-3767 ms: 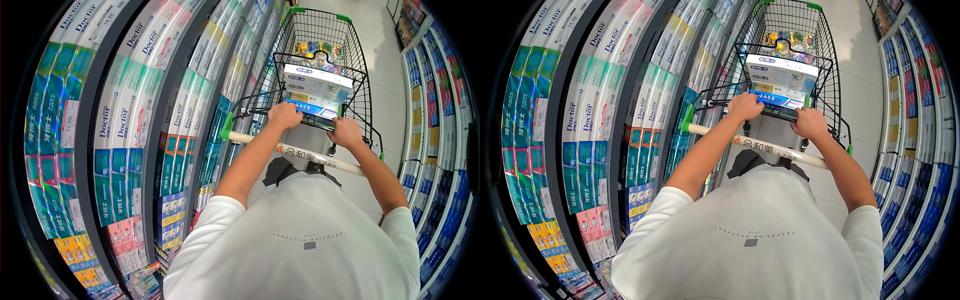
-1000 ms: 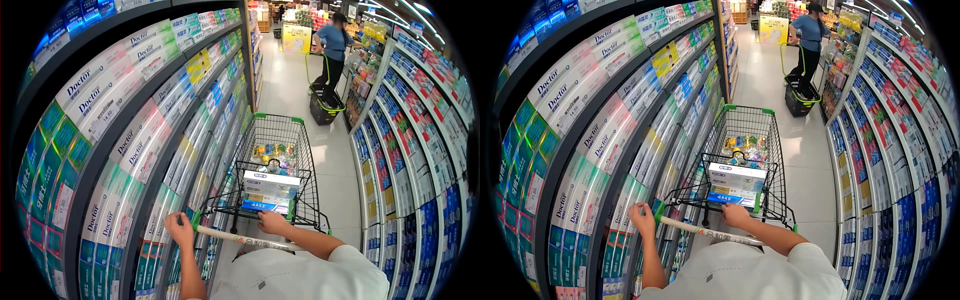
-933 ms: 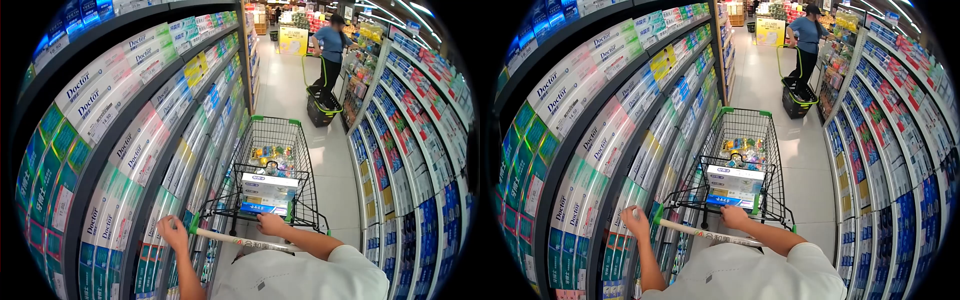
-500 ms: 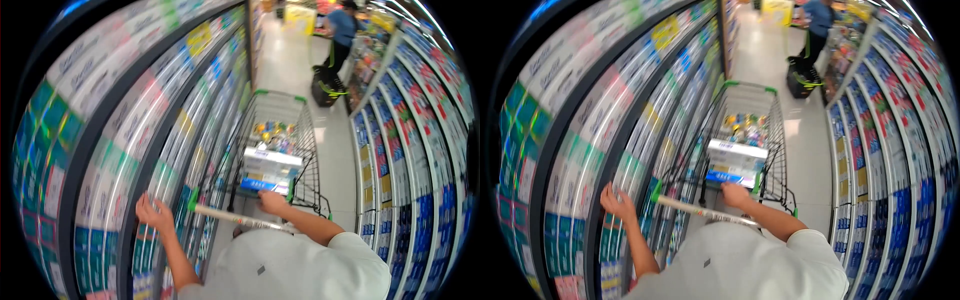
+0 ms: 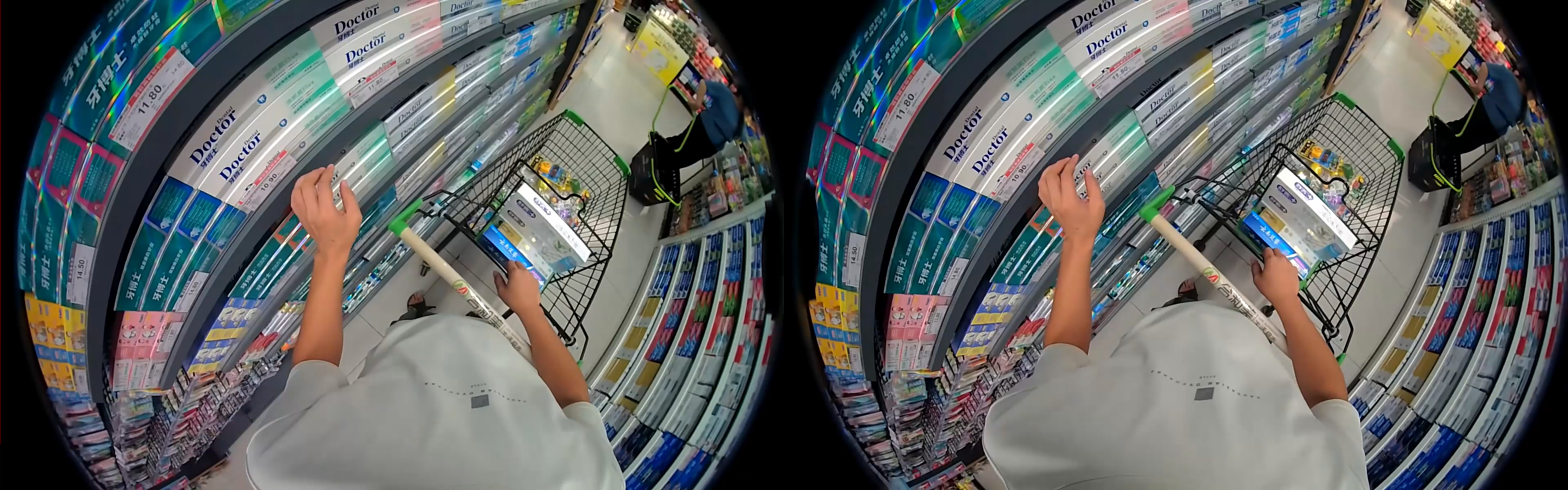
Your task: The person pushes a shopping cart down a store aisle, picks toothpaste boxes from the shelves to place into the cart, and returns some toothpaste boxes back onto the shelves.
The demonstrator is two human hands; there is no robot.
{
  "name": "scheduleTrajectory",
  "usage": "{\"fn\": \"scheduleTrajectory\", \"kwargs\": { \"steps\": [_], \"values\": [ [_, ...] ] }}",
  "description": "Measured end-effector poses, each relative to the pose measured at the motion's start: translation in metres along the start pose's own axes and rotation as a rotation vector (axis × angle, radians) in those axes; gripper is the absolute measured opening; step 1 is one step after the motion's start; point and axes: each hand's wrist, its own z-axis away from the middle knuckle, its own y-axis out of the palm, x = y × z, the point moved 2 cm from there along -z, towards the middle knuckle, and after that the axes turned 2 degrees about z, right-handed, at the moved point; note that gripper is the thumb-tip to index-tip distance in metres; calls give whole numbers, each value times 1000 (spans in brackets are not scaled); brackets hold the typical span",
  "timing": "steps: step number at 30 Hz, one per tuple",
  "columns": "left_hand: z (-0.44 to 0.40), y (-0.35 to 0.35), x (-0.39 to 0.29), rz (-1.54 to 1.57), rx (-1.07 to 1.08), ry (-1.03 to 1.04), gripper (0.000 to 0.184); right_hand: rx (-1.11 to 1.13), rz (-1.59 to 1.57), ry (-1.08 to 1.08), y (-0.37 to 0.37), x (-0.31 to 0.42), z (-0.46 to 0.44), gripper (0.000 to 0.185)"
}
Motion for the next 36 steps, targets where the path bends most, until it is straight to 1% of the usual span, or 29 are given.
{"fn": "scheduleTrajectory", "kwargs": {
  "steps": [4, 10, 15, 16, 18, 19, 21, 25, 28, 30, 31, 33, 36],
  "values": [
    [10, 2, 5, -18, 80, -19, 35, 4, 1, 1, 0, -1, 1, 30],
    [19, 8, 3, -35, 197, -15, 44, -9, 10, -9, 1, -1, 1, 30],
    [19, 11, 11, -228, 302, -57, 52, -21, 5, -13, 3, -2, 0, 30],
    [19, 13, 14, -229, 306, -55, 52, -18, 8, -13, 4, -3, 0, 29],
    [19, 17, 20, -321, 381, -100, 53, -16, 9, -13, 3, -3, 0, 29],
    [19, 18, 21, -321, 383, -99, 53, -21, 8, -15, 2, -2, 0, 29],
    [19, 22, 25, -383, 470, -171, 54, -26, 5, -15, 1, -2, 0, 29],
    [24, 28, 29, -409, 480, -162, 52, -28, 1, -8, 1, -1, 0, 28],
    [24, 28, 28, -431, 525, -207, 47, -26, -6, -6, -1, 0, 1, 28],
    [21, 27, 26, -441, 566, -276, 44, -32, -14, -6, -3, 1, 1, 28],
    [25, 29, 31, -440, 567, -274, 44, -21, -2, -3, -4, 1, 0, 27],
    [31, 32, 43, -454, 489, -216, 45, -11, 5, 4, -5, 2, 1, 27],
    [35, 31, 48, -428, 480, -226, 49, -20, 13, -2, -5, 3, 2, 27]
  ]
}}
